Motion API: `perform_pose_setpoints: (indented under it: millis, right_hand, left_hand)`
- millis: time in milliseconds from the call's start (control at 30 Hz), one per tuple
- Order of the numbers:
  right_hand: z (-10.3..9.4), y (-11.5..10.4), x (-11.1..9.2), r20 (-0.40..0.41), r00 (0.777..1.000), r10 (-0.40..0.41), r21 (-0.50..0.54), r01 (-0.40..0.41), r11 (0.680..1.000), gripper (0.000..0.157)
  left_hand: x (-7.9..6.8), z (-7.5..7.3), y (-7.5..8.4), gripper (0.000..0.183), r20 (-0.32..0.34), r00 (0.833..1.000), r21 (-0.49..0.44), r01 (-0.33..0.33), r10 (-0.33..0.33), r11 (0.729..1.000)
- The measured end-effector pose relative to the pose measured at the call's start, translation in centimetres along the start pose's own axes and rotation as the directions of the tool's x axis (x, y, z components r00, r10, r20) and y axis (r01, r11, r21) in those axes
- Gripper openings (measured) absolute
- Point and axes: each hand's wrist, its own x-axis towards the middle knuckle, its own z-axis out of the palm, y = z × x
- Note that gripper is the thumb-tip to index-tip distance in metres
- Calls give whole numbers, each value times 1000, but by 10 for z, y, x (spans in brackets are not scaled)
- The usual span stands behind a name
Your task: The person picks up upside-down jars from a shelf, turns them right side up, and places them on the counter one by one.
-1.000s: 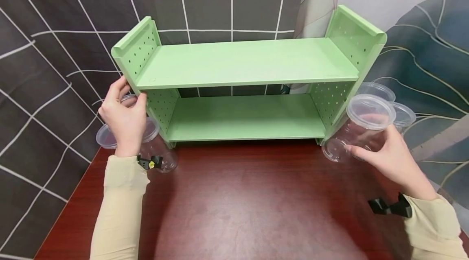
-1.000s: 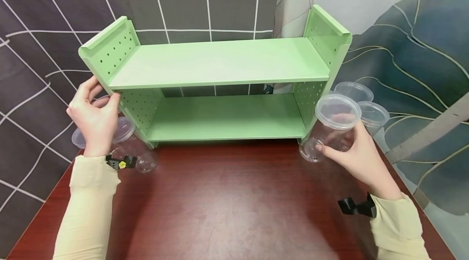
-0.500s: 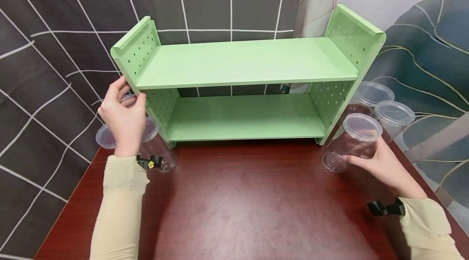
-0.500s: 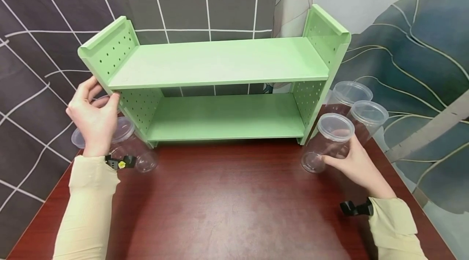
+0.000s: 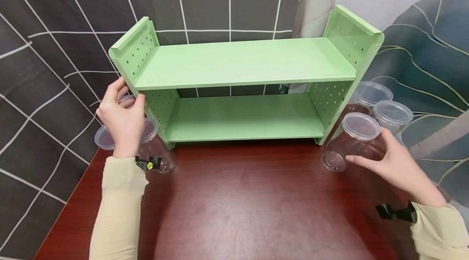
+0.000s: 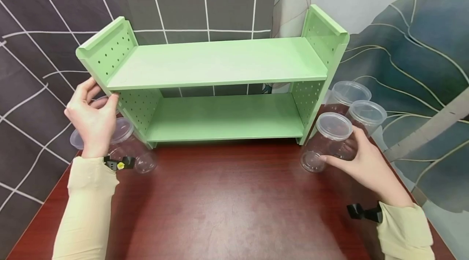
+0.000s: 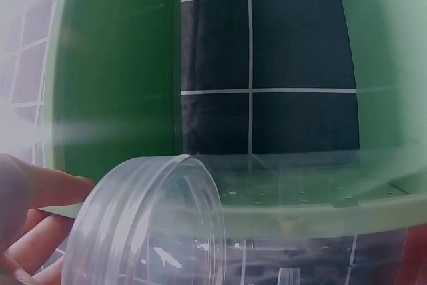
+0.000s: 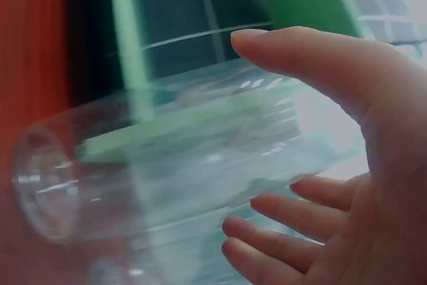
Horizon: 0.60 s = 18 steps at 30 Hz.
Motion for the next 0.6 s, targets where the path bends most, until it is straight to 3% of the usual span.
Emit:
perform_pose_setpoints:
  millis: [67,167,433,600]
  right_hand:
    - [-9,-9,-3,-41,999,5,-78,-8,997,104]
    - [-22,-23,-6,-123,992,-20,-111,6,994,105]
    - [-50,-53,8,-306,946,-102,-117,69,991,83]
    - [-60,-62,32,-341,936,-84,-111,49,993,74]
  left_hand:
    - [0,-2,1,42,-2,1000,-4,-3,3,1000]
    - [0,-4,1,42,-6,1000,-3,1,-1,1000]
    - [2,-7,0,43,24,999,25,35,-36,999]
    - [7,-10,-4,52,110,992,57,-63,57,996]
